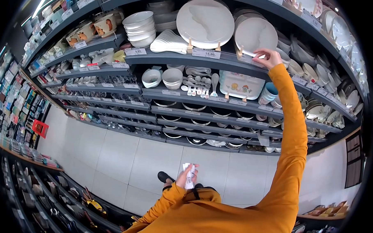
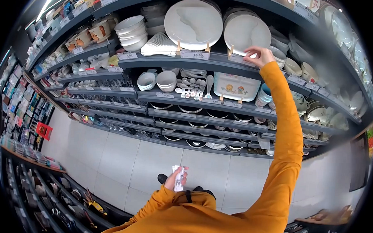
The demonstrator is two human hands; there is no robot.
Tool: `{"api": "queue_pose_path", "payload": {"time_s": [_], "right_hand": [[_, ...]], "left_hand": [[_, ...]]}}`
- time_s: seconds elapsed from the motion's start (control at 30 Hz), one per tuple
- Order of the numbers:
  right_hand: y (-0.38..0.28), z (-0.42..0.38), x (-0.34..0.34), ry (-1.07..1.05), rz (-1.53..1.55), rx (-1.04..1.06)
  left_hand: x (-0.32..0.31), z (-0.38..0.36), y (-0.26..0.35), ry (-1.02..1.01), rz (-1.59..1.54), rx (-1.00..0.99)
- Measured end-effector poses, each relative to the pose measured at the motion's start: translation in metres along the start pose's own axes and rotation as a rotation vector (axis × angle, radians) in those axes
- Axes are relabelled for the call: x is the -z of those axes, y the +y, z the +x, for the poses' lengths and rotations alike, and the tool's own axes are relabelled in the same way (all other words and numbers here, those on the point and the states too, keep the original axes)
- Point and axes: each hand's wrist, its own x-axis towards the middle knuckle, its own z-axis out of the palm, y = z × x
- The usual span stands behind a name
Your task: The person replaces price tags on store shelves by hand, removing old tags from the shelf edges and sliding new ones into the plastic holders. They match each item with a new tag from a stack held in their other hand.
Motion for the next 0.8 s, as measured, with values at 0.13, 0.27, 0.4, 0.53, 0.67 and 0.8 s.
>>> {"api": "queue_pose_path", "payload": {"time_s": [0.13, 0.27, 0.4, 0.53, 0.67, 0.8], "right_hand": [[0.005, 0.006, 0.009, -0.009, 0.063, -0.097], [-0.005, 0.001, 0.019, 0.026, -0.051, -0.054], [-0.049, -0.036, 0.023, 0.238, 0.258, 0.021], [-0.089, -0.139, -0.038, -0.056, 0.800, -0.078], [-0.113, -0.260, -0.133, -0.504, 1.014, -0.486], [-0.121, -0.287, -0.155, -0.639, 0.992, -0.461]], "left_hand": [[-0.022, 0.001, 0.005, 0.005, -0.017, -0.093], [-0.036, 0.008, 0.006, 0.014, 0.013, -0.120], [-0.036, 0.021, 0.003, -0.104, -0.067, -0.199], [-0.081, 0.012, 0.013, 0.001, -0.060, -0.446], [-0.066, 0.036, 0.001, -0.042, 0.006, -0.493], [-0.077, 0.021, -0.004, 0.057, 0.028, -0.407]]}}
